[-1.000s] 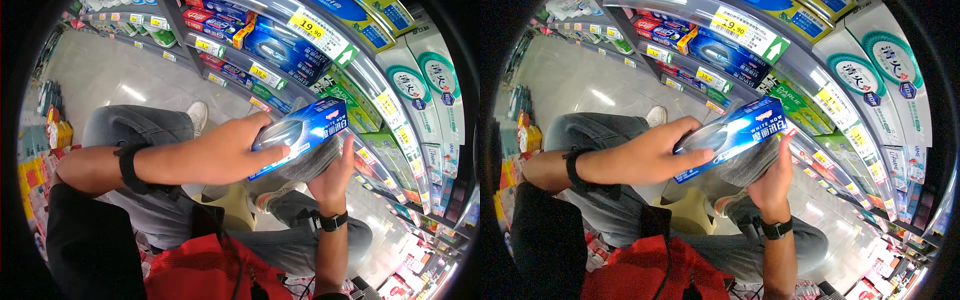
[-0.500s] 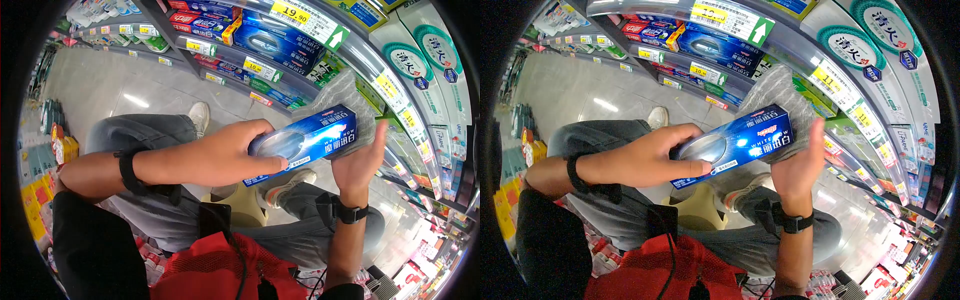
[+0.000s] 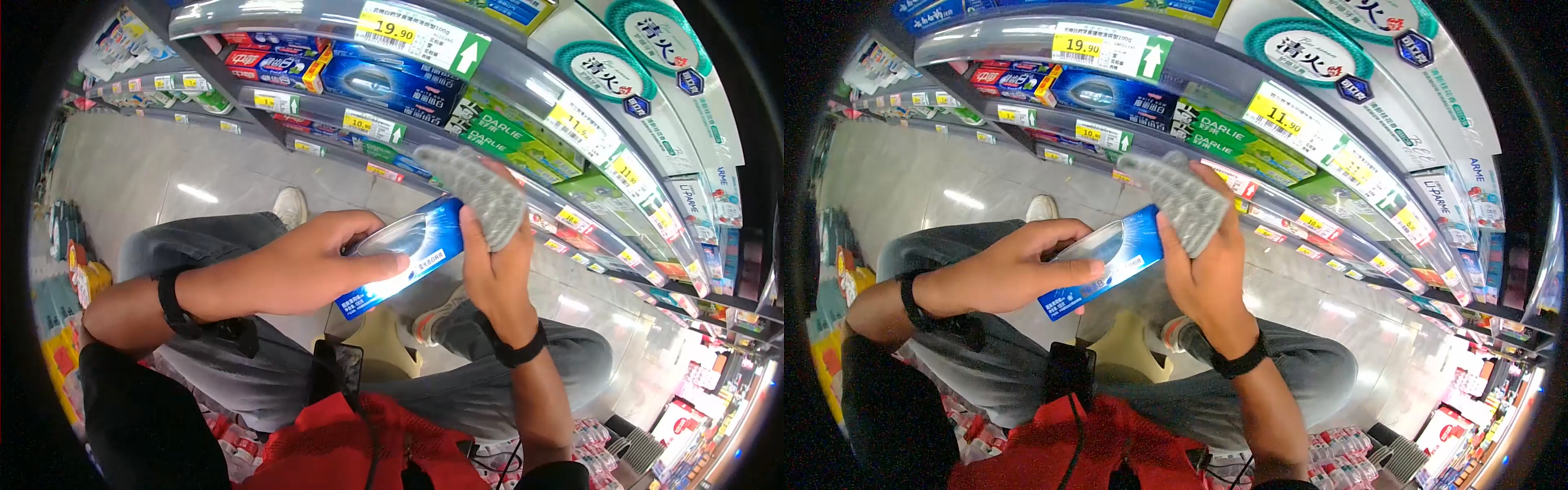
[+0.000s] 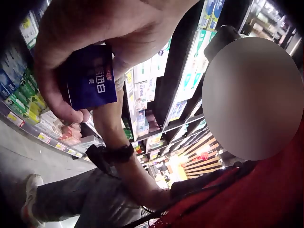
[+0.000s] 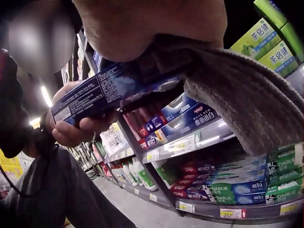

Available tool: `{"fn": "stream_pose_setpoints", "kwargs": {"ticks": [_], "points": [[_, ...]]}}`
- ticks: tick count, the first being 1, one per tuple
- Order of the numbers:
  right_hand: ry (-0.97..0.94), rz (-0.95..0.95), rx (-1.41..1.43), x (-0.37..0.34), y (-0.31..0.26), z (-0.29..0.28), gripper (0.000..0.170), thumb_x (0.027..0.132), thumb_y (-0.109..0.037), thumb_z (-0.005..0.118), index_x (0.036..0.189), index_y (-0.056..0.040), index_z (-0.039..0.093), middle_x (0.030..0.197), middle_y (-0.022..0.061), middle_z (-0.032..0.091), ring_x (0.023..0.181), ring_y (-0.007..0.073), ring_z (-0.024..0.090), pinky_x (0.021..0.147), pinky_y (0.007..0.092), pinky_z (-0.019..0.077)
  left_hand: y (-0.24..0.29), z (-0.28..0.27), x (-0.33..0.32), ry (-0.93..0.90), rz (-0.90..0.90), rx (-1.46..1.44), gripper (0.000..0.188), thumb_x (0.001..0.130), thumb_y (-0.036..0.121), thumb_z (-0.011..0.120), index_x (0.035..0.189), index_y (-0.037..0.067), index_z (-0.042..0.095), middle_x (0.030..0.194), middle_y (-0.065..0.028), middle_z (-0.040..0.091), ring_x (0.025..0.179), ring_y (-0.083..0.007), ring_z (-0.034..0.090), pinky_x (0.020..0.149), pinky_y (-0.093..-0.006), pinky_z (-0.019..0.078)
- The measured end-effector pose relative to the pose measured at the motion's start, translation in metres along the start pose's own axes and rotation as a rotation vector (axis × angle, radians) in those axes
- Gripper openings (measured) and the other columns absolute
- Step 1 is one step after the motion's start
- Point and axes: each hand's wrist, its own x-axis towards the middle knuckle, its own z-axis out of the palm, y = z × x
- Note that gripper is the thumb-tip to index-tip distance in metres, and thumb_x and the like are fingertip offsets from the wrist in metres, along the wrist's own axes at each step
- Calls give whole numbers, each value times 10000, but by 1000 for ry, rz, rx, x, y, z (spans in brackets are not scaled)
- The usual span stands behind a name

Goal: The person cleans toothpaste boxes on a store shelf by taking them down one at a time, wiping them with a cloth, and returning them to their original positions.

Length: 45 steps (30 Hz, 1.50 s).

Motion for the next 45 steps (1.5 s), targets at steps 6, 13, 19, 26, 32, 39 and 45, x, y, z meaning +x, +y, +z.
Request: {"fn": "stream_pose_setpoints", "kwargs": {"ticks": [6,13,19,26,32,39,45], "points": [[-88,-107,-195,0,-4,-2,387,829,-152,738,1206,-73,700,1445,151,514,1357,383,440,1112,490,359,-2,-10,8,56,105,242,397,966,279,694,1193,-37,614,925,-46,659,813,-70,606,697,-236,499],[-229,-215,-383,-6,-3,-2,413,803,-248,733,1203,-152,702,1422,103,545,1360,326,456,1083,551,347,-1,-8,9,102,151,416,402,917,286,747,1158,-17,641,851,-45,660,756,-70,600,644,-258,497],[-166,-211,-293,-10,6,7,369,833,-226,748,1173,-90,705,1382,99,583,1315,335,491,1058,509,381,-8,-10,14,136,50,378,386,925,305,721,1136,-10,647,773,-39,624,575,-71,565,487,-241,450],[-325,-281,-406,-8,-4,-3,536,775,-295,805,1244,-78,662,1365,110,566,1306,327,483,1084,501,355,-8,-10,13,122,149,352,428,923,335,716,1154,-20,652,791,-40,632,578,-87,579,474,-248,457],[-390,-264,-505,-6,1,-8,699,657,-237,837,1303,-81,620,1284,103,599,1235,312,537,1070,484,388,2,-7,11,70,-22,375,478,979,453,620,1142,5,655,863,-71,656,623,-118,627,480,-255,472],[-383,-166,-566,4,-1,-47,621,687,-245,840,1244,-58,639,1075,169,689,1022,369,653,859,459,531,5,-22,26,-93,29,-143,529,1048,522,427,1217,61,624,1037,-98,700,880,-210,687,714,-306,517],[-692,153,-659,-9,6,-70,420,685,-241,846,926,9,610,917,217,643,924,416,626,786,477,489,-85,-49,84,-39,62,1216,387,950,432,616,1169,116,657,965,-77,703,853,-201,684,711,-356,531]]}}
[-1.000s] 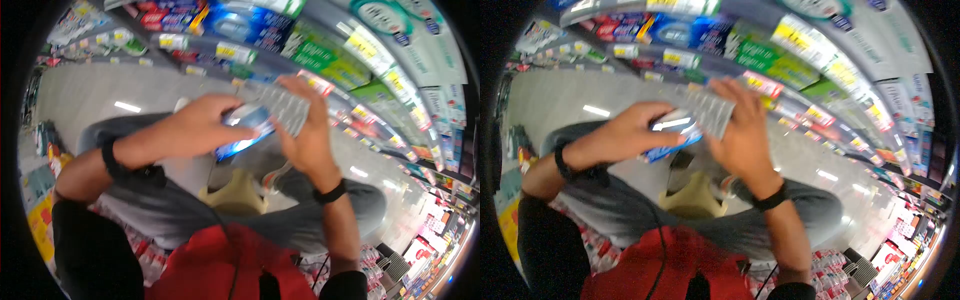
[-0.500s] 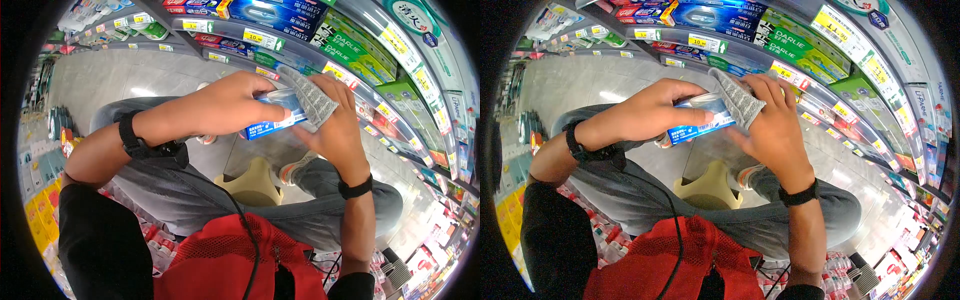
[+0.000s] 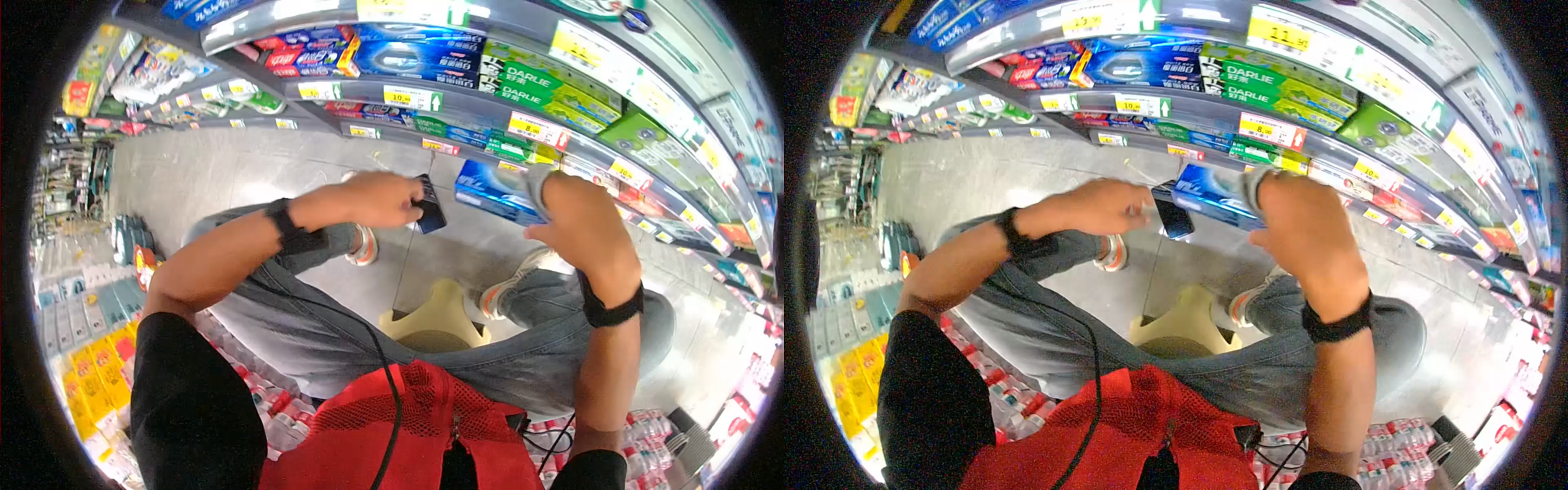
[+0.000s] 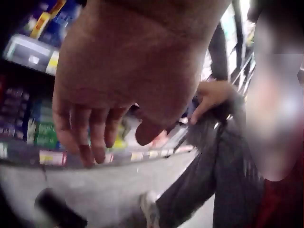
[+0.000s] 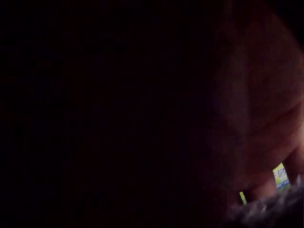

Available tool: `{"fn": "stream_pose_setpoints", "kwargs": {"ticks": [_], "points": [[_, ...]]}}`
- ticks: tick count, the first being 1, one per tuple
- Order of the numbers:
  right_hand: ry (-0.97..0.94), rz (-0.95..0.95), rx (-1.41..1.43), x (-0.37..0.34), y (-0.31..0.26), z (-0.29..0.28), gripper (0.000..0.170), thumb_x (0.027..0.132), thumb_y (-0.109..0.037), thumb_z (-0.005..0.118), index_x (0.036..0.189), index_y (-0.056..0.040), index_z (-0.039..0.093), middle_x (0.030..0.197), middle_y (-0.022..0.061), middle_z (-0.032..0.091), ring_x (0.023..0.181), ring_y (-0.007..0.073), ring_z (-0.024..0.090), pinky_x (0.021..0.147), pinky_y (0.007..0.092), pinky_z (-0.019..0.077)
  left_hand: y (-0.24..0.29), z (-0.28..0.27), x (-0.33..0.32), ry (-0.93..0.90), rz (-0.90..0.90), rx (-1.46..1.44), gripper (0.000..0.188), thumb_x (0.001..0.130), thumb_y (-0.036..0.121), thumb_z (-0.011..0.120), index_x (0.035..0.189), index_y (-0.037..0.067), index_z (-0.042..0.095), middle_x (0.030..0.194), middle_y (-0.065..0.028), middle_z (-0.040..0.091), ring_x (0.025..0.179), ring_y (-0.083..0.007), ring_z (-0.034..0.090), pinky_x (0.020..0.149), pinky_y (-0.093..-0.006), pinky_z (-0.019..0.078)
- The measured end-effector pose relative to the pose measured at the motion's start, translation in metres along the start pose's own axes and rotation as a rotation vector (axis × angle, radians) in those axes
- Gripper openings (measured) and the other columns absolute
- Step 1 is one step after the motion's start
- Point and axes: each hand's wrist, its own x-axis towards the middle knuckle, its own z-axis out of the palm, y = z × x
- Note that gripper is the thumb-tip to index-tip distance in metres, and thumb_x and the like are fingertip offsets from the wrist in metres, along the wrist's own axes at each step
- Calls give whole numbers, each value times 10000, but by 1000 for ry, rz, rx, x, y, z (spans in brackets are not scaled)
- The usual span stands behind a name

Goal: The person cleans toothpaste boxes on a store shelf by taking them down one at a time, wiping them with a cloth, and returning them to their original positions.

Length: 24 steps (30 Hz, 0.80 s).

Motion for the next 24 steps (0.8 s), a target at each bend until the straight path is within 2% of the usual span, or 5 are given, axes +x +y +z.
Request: {"fn": "stream_pose_setpoints", "kwargs": {"ticks": [2,5,13,21,24], "points": [[3,-54,29,6,-4,15,424,680,-237,851,928,11,613,925,219,651,934,415,632,791,475,499,-35,39,35,-92,-39,110,382,922,424,662,1154,120,663,944,-70,701,846,-194,679,720,-373,534],[-92,-142,82,11,-16,25,426,685,-228,857,941,15,618,937,216,679,943,414,654,801,471,528,-50,64,82,-562,-528,-49,457,904,333,613,1196,-19,616,1080,-153,699,951,-269,667,830,-405,514],[3,106,19,6,-35,50,253,764,-139,741,1005,-69,712,1017,158,741,961,308,724,782,427,558,-59,125,84,-414,-456,301,476,868,314,652,1201,-23,606,1103,-165,684,988,-277,654,858,-416,505],[-130,226,-25,11,-41,63,421,890,-343,589,1195,-83,720,1212,144,687,1076,384,637,868,661,432,-22,127,132,-361,-308,435,503,833,295,692,1206,-28,596,1127,-177,670,1024,-286,641,886,-428,496],[-227,213,-51,5,-42,55,383,826,-319,680,1138,-108,747,1152,101,719,1058,307,667,890,560,468,-12,133,137,-356,-281,431,515,819,287,706,1208,-29,592,1136,-182,664,1038,-289,636,896,-432,493]]}}
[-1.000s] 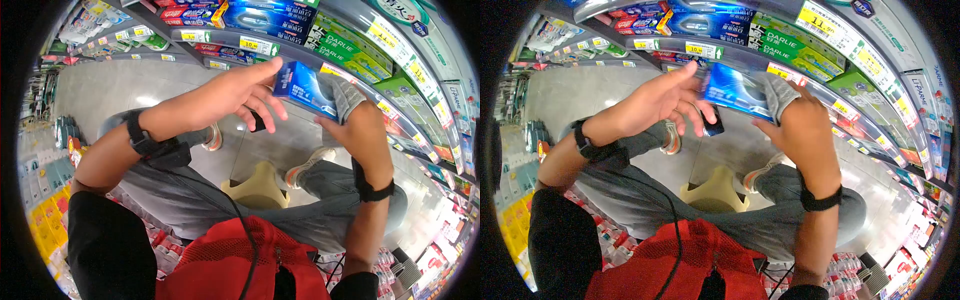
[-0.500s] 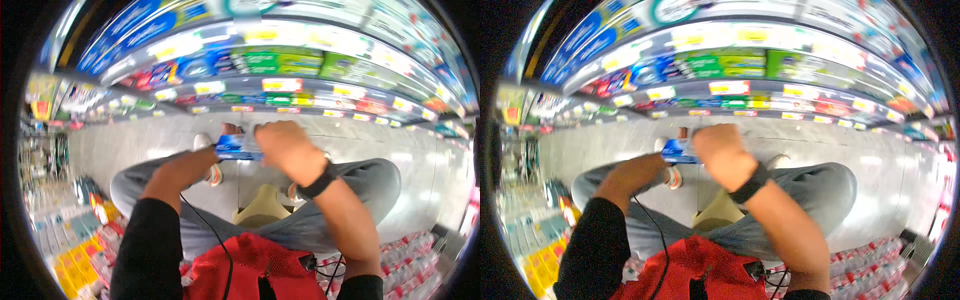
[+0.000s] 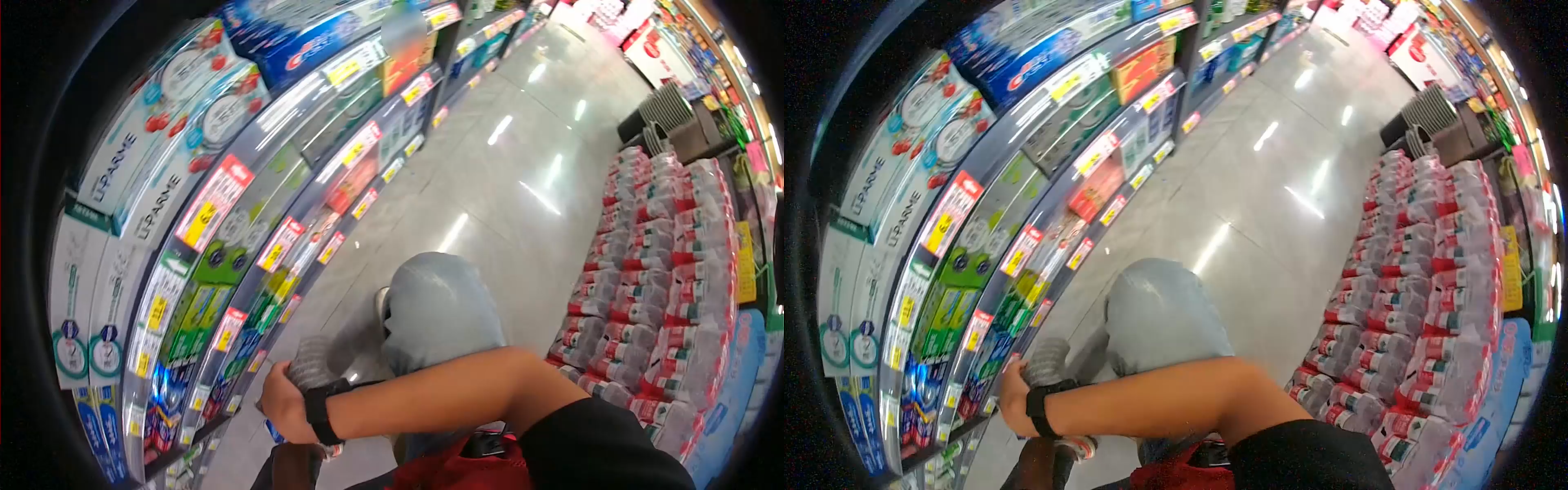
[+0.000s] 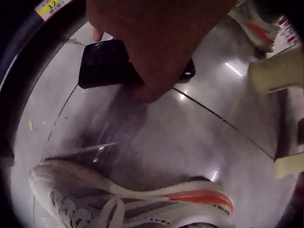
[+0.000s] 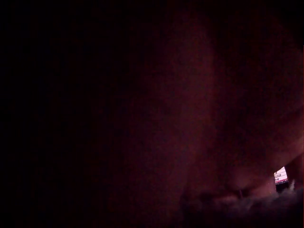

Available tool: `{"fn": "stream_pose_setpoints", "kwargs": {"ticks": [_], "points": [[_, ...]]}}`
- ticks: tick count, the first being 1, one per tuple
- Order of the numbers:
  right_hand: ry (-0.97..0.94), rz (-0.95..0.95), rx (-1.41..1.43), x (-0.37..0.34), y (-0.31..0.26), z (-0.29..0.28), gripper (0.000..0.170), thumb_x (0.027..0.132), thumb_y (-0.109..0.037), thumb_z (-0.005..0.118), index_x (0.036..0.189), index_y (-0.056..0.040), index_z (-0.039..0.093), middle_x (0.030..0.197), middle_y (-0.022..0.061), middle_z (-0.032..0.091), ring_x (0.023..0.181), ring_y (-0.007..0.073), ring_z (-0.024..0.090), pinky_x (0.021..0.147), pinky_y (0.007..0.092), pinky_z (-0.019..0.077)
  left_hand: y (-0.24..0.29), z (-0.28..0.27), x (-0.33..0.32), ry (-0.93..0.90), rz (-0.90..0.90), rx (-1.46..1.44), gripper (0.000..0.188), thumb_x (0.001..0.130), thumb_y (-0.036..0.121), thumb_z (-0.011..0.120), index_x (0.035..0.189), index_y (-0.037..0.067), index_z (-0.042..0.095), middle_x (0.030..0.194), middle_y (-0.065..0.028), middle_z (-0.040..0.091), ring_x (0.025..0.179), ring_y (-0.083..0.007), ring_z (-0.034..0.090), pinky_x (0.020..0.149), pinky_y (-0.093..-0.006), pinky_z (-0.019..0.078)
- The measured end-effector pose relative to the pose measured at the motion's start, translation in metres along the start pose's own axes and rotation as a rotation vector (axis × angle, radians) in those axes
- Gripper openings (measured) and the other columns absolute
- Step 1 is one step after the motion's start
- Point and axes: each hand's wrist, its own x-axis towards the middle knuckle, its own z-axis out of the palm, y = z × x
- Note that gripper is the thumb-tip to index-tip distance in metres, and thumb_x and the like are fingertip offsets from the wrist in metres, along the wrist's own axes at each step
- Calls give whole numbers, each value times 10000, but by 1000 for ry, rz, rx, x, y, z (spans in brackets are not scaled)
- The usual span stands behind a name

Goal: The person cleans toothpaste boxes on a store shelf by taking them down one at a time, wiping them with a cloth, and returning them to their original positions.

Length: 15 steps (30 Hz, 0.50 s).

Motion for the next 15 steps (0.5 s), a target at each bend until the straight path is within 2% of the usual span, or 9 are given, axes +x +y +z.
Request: {"fn": "stream_pose_setpoints", "kwargs": {"ticks": [4,7,9,11,14,15], "points": [[-6,-37,58,2,-1,14,383,824,-320,670,1134,-110,748,1159,107,714,1075,313,653,911,550,461,11,-2,-3,4,41,-10,532,802,278,726,1211,-31,587,1148,-188,657,1056,-293,629,911,-438,488],[-41,-1,72,34,-11,34,423,809,-345,686,1145,-96,744,1168,121,706,1082,320,647,895,591,464,16,-16,-4,26,78,16,545,788,271,741,1213,-33,584,1156,-193,651,1070,-296,624,921,-443,485],[-143,-119,72,23,0,11,468,788,-371,709,1173,-107,736,1172,125,703,1074,337,648,859,614,481,26,-29,-9,34,114,43,555,779,266,751,1214,-34,581,1162,-196,647,1079,-298,620,928,-446,483],[-104,-11,-44,95,-39,60,498,770,-425,728,1198,-171,727,1174,90,706,1042,366,651,838,628,484,31,-45,-19,41,167,70,565,771,261,761,1216,-35,579,1168,-199,644,1088,-300,617,935,-448,481],[-82,-85,61,110,-37,42,465,774,-408,732,1175,-173,738,1138,86,716,1010,369,661,797,644,486,32,-66,-53,51,223,71,580,757,254,776,1218,-37,575,1177,-203,638,1102,-304,612,946,-453,477],[-60,-46,231,96,-25,16,482,757,-405,772,1171,-160,746,1156,85,719,1032,345,669,812,605,502,32,-73,-68,57,243,70,586,753,252,781,1218,-37,574,1180,-205,636,1106,-305,610,949,-454,476]]}}
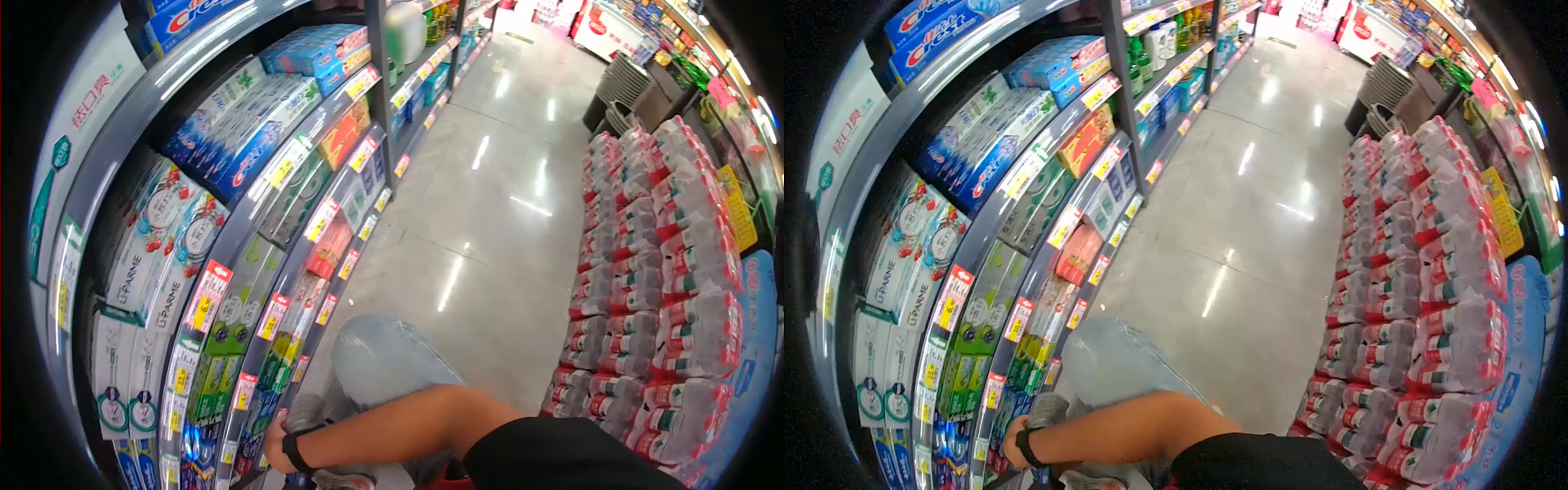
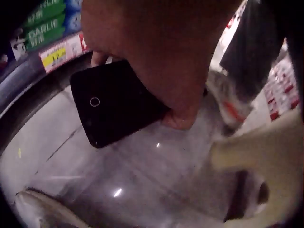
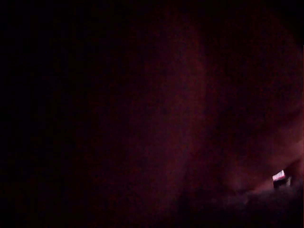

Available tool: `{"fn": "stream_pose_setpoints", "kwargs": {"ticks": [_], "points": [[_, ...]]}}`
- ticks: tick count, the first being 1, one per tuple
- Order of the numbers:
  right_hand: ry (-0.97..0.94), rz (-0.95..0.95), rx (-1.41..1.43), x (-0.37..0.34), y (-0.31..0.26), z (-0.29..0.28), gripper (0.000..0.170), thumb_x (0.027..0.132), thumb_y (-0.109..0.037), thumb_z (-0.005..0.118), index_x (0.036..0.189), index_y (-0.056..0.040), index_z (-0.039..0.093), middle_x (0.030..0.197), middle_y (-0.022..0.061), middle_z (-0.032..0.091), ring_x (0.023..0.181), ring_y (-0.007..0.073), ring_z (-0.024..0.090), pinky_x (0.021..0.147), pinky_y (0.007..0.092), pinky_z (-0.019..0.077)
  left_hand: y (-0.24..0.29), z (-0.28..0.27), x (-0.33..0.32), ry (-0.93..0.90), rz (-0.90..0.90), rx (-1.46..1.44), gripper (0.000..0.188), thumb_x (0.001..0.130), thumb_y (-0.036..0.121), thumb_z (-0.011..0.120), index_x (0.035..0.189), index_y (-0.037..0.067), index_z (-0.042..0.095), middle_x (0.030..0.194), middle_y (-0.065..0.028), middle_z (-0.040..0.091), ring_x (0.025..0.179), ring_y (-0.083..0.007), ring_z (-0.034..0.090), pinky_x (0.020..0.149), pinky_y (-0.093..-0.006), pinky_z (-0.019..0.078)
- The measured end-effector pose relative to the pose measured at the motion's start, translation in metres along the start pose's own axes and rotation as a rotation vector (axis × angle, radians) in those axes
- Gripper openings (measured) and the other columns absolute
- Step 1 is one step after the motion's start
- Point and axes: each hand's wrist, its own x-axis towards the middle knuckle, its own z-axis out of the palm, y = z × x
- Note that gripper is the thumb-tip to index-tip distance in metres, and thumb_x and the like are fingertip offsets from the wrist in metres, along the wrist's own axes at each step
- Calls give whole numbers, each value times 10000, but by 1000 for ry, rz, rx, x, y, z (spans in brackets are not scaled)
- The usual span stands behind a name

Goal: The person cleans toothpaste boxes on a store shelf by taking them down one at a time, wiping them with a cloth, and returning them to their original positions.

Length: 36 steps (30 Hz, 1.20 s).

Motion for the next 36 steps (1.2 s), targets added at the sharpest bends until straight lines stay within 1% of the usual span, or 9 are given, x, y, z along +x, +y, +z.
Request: {"fn": "stream_pose_setpoints", "kwargs": {"ticks": [2,5,6,9,14,22,29,33,36], "points": [[31,-10,175,-17,6,-29,501,740,-402,813,1168,-147,754,1173,85,723,1054,321,676,827,567,517,7,-18,-35,8,43,-5,597,744,247,790,1220,-38,571,1186,-208,633,1116,-307,607,956,-457,474],[52,-545,-15,-36,-3,-62,676,574,-570,918,1047,-107,786,1073,87,748,925,310,712,753,447,558,18,-41,-97,17,59,-16,613,731,240,805,1222,-40,568,1195,-212,627,1129,-310,602,967,-462,471],[100,-534,71,-89,-2,-84,601,623,-474,899,1005,-35,750,1004,138,746,926,348,714,755,468,566,19,-44,-123,25,46,-1,619,726,238,810,1222,-41,566,1198,-214,625,1134,-311,600,970,-463,469],[158,-714,200,-109,-16,-96,673,662,-511,874,1017,42,724,995,187,737,927,380,705,770,477,557,31,-49,-211,18,18,-27,636,713,230,825,1224,-42,563,1207,-218,620,1147,-314,595,981,-467,466],[363,-1013,287,-104,-36,-89,775,712,-587,825,1025,111,694,1023,253,711,955,405,688,809,487,536,86,-1,-333,-211,-134,-778,801,605,182,928,1275,1,528,1106,-91,635,1046,-207,598,914,-371,493],[283,-879,111,-88,-42,-64,810,677,-590,837,1135,60,686,1162,224,694,1086,391,665,900,481,517,104,14,-382,-229,-452,-1066,772,613,124,905,1280,16,533,1120,-86,639,1038,-202,604,903,-359,495],[98,-751,3,-85,-48,-46,784,675,-565,841,1181,11,678,1149,186,709,1029,400,690,788,560,536,117,30,-427,-206,-564,-1224,752,620,73,885,1285,29,538,1133,-81,641,1030,-198,609,894,-347,496],[82,-825,12,-74,-47,-39,808,691,-538,843,1220,41,647,1168,235,689,1073,390,674,867,495,531,127,40,-448,-222,-617,-1297,743,624,43,874,1287,36,541,1140,-78,643,1026,-195,612,889,-341,497],[37,-701,-53,-94,-39,-51,803,746,-590,805,1237,32,673,1250,169,681,1105,370,666,878,503,529,133,41,-461,-224,-658,-1335,738,627,21,866,1289,41,543,1145,-75,644,1023,-193,614,885,-336,497]]}}
